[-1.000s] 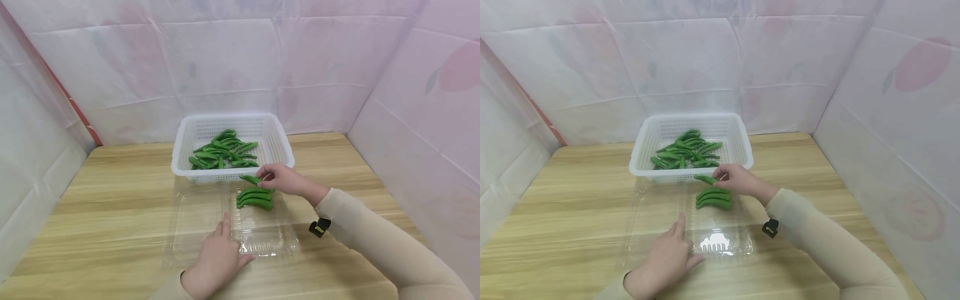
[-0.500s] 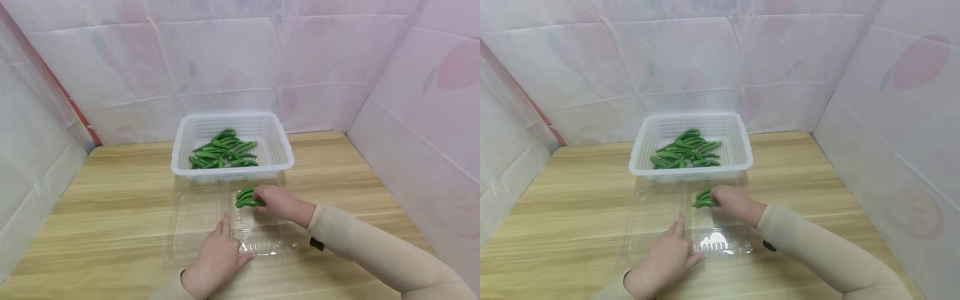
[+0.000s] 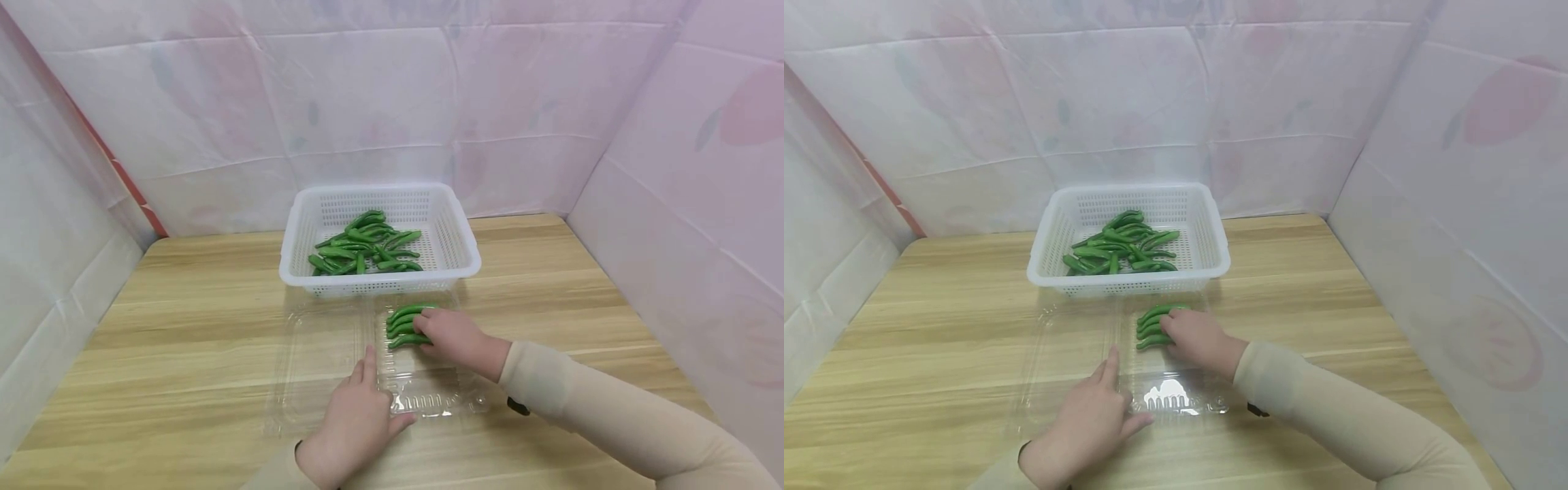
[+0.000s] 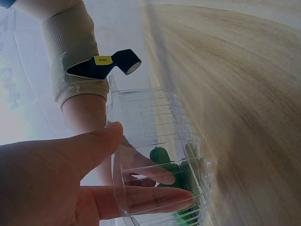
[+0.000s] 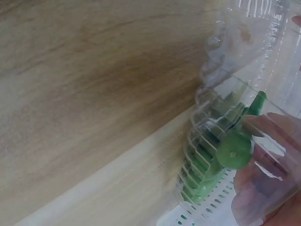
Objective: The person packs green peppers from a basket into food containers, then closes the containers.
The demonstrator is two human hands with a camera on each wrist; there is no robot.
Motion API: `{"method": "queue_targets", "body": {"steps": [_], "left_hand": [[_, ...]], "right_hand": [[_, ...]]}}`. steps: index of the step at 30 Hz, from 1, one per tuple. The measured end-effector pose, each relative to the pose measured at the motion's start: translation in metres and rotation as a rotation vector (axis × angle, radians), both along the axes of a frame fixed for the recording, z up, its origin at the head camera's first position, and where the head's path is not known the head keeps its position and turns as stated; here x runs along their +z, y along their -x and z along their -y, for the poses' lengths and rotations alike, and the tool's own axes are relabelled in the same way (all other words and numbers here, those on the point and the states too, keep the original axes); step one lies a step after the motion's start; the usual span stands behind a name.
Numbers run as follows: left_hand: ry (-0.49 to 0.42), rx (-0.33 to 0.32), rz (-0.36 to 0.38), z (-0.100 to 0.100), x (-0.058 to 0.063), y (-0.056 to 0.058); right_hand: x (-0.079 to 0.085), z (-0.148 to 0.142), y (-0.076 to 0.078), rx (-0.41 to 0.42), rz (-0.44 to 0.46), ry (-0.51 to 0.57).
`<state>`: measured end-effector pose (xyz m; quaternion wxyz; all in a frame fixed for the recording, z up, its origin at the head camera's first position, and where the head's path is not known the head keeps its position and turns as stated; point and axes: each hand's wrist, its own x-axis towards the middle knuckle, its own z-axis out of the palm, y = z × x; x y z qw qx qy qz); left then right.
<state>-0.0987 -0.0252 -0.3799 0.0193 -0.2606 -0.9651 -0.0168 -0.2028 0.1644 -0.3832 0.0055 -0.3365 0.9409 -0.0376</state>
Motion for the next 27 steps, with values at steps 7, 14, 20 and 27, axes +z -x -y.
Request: {"method": "queue_targets", "body": {"steps": [7, 14, 20, 27], "left_hand": [[0.003, 0.000, 0.001, -0.0001, 0.0001, 0.0001], [0.002, 0.003, 0.004, -0.0004, 0.0009, -0.0002], [0.005, 0.010, 0.015, -0.0009, 0.0016, -0.0001], [0.005, 0.014, 0.020, -0.0012, 0.0022, 0.0003]], "right_hand": [[-0.0045, -0.0011, 0.0003, 0.020, -0.019, -0.003], [-0.0070, 0.0005, 0.0006, -0.001, -0.010, -0.017], [-0.0066, 0.0011, 0.0007, -0.026, 0.017, -0.015], [-0.0070, 0.0011, 0.0007, -0.041, 0.032, -0.003]]}}
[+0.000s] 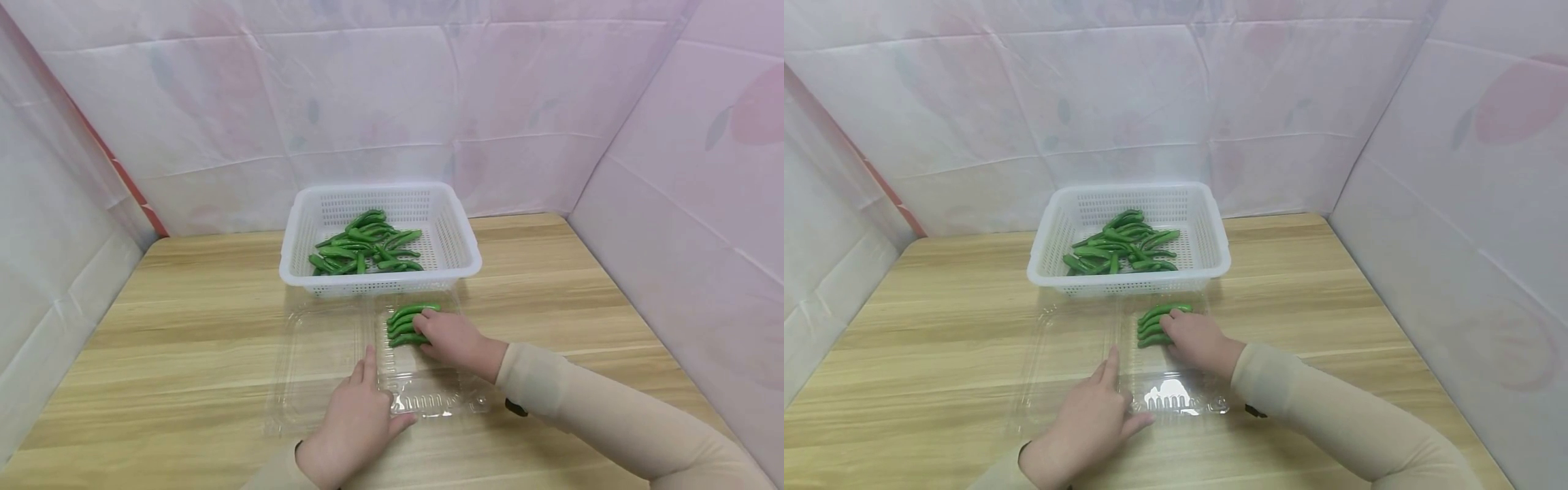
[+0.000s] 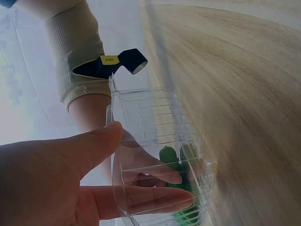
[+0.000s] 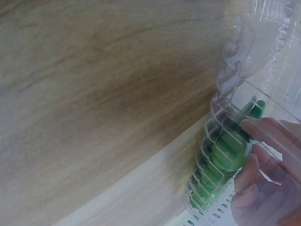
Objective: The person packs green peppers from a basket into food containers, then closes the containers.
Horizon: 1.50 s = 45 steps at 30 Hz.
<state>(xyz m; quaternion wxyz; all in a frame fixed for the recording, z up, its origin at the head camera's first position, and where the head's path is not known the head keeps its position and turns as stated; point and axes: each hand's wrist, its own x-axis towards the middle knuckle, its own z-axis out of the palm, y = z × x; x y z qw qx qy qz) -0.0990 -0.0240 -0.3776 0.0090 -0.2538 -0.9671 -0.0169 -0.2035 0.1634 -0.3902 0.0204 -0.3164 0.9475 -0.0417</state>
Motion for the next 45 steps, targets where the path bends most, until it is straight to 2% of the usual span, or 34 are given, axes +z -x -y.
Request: {"method": "queue_targets", "body": {"steps": [12, 28, 45], "left_hand": [[-0.005, -0.011, -0.028, -0.0001, -0.0012, 0.0000], [0.014, -0.008, -0.013, -0.0003, -0.0007, 0.0000], [0.005, 0.008, 0.000, -0.0010, -0.0003, 0.0000]], "right_hand": [[-0.0041, -0.0011, 0.0020, 0.000, 0.002, -0.002], [-0.0032, -0.0006, 0.0023, -0.018, 0.030, -0.006], [-0.0042, -0.0016, 0.0020, -0.006, 0.015, 0.036]]}}
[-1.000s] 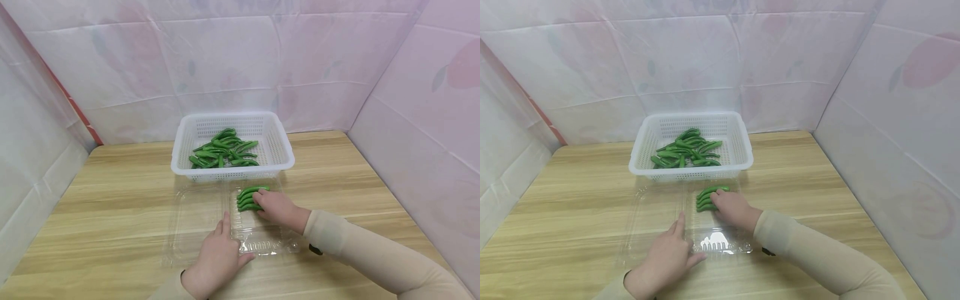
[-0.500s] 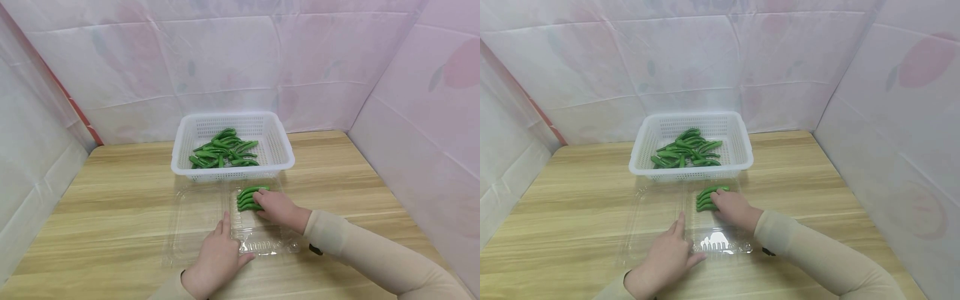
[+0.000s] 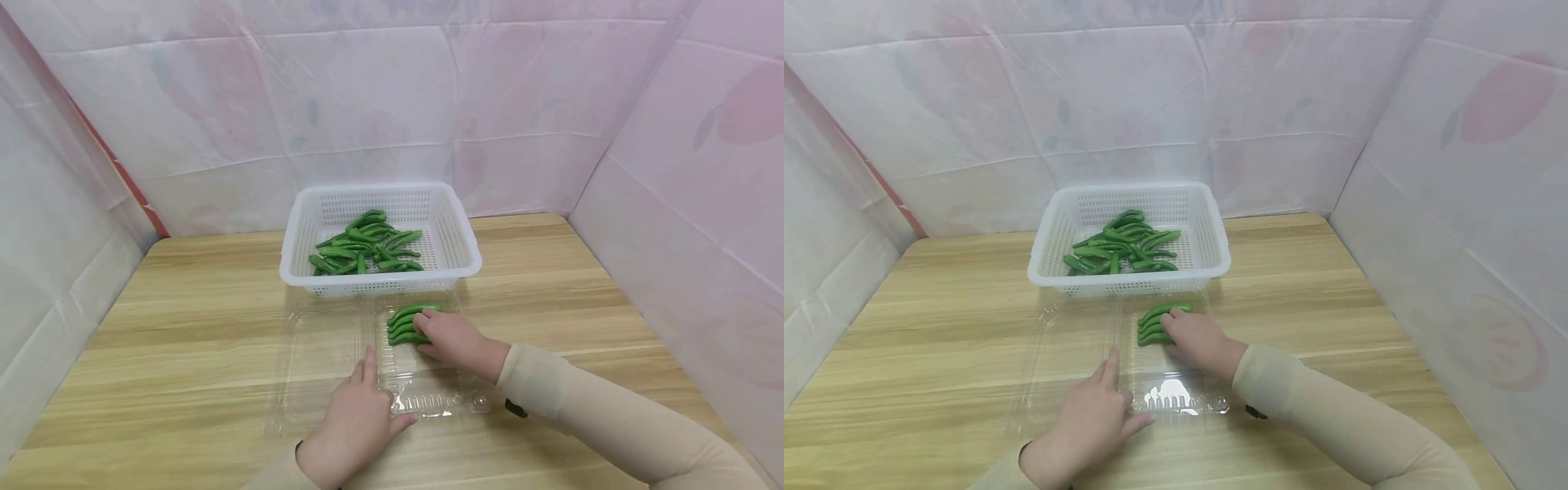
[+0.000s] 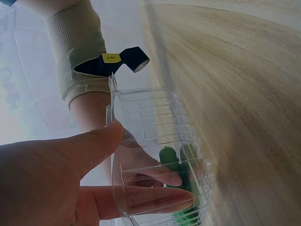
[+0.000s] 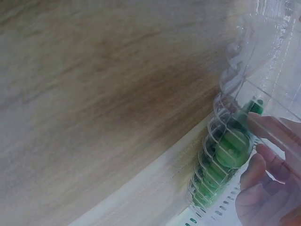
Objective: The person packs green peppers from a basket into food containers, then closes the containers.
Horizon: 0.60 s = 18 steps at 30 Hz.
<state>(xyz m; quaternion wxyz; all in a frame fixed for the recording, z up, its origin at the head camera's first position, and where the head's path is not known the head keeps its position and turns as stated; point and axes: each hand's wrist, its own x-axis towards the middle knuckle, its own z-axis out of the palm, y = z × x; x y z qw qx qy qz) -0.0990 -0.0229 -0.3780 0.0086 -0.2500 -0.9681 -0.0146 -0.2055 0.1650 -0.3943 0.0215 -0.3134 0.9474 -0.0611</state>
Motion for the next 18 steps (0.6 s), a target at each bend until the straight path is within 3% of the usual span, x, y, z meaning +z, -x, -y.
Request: {"method": "queue_targets", "body": {"steps": [18], "left_hand": [[-0.003, 0.006, 0.027, -0.0003, 0.0010, -0.0002]], "right_hand": [[0.0000, -0.0027, -0.0018, 0.025, -0.046, 0.039]]}}
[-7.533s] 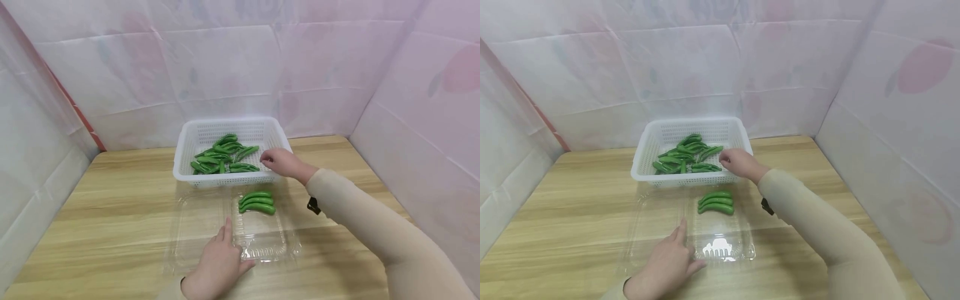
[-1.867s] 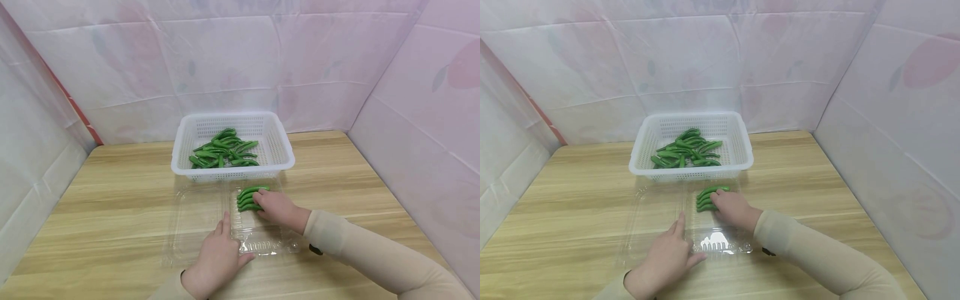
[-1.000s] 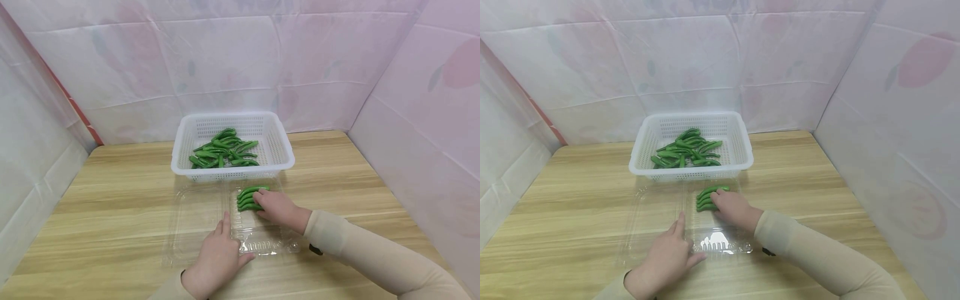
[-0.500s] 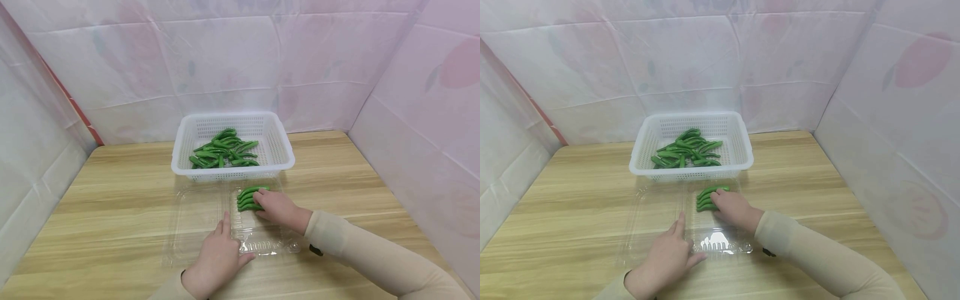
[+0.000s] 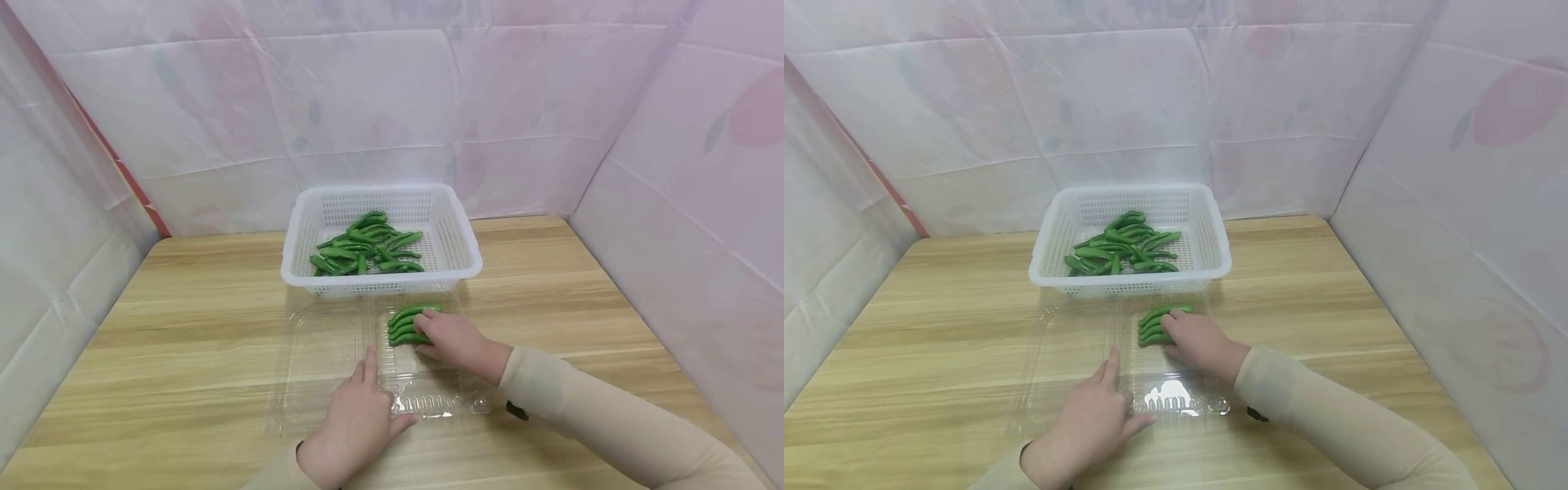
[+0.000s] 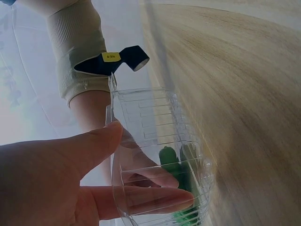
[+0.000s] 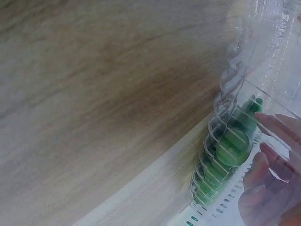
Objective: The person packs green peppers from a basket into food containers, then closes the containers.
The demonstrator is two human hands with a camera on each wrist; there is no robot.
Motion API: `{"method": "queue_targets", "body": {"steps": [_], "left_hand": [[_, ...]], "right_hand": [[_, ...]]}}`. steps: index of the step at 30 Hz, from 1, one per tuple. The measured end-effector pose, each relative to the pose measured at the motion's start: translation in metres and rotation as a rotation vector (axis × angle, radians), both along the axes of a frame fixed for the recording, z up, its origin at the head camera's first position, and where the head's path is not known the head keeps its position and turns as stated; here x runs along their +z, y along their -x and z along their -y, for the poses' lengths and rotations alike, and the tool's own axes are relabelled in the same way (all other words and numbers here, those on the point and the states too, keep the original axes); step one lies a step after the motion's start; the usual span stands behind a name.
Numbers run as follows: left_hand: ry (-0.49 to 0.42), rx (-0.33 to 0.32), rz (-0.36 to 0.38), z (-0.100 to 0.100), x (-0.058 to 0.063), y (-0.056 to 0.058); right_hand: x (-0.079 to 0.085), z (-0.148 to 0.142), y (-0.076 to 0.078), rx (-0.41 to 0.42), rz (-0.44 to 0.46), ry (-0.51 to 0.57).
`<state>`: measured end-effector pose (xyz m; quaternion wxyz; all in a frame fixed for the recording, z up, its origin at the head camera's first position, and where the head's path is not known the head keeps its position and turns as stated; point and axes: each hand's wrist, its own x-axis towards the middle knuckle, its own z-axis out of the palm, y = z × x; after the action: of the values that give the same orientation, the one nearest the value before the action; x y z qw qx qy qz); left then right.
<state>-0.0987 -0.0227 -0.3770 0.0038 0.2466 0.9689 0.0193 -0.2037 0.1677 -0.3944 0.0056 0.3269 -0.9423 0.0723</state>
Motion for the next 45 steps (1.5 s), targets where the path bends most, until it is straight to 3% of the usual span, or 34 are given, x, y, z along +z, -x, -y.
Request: {"method": "queue_targets", "body": {"steps": [10, 15, 28, 31, 36, 41, 45], "left_hand": [[-0.002, 0.005, -0.018, 0.001, 0.001, 0.000], [0.008, 0.008, 0.012, -0.001, 0.001, 0.000], [0.049, 0.028, 0.016, -0.002, -0.001, 0.001], [0.037, 0.028, 0.014, -0.002, -0.002, 0.001], [0.033, 0.021, 0.007, -0.002, -0.003, 0.002], [0.007, 0.010, -0.011, -0.002, -0.006, 0.001], [-0.029, 0.007, -0.023, -0.001, -0.008, 0.002]], "right_hand": [[0.007, -0.002, 0.001, -0.001, 0.001, 0.041], [0.015, -0.003, 0.003, 0.014, -0.037, 0.084], [0.050, 0.001, 0.031, 0.062, -0.164, 0.293], [0.062, 0.001, 0.043, 0.026, -0.130, 0.326], [0.075, 0.002, 0.065, -0.056, 0.002, 0.394], [0.074, 0.008, 0.086, -0.105, 0.120, 0.389], [0.069, 0.018, 0.102, -0.086, 0.219, 0.333]]}}
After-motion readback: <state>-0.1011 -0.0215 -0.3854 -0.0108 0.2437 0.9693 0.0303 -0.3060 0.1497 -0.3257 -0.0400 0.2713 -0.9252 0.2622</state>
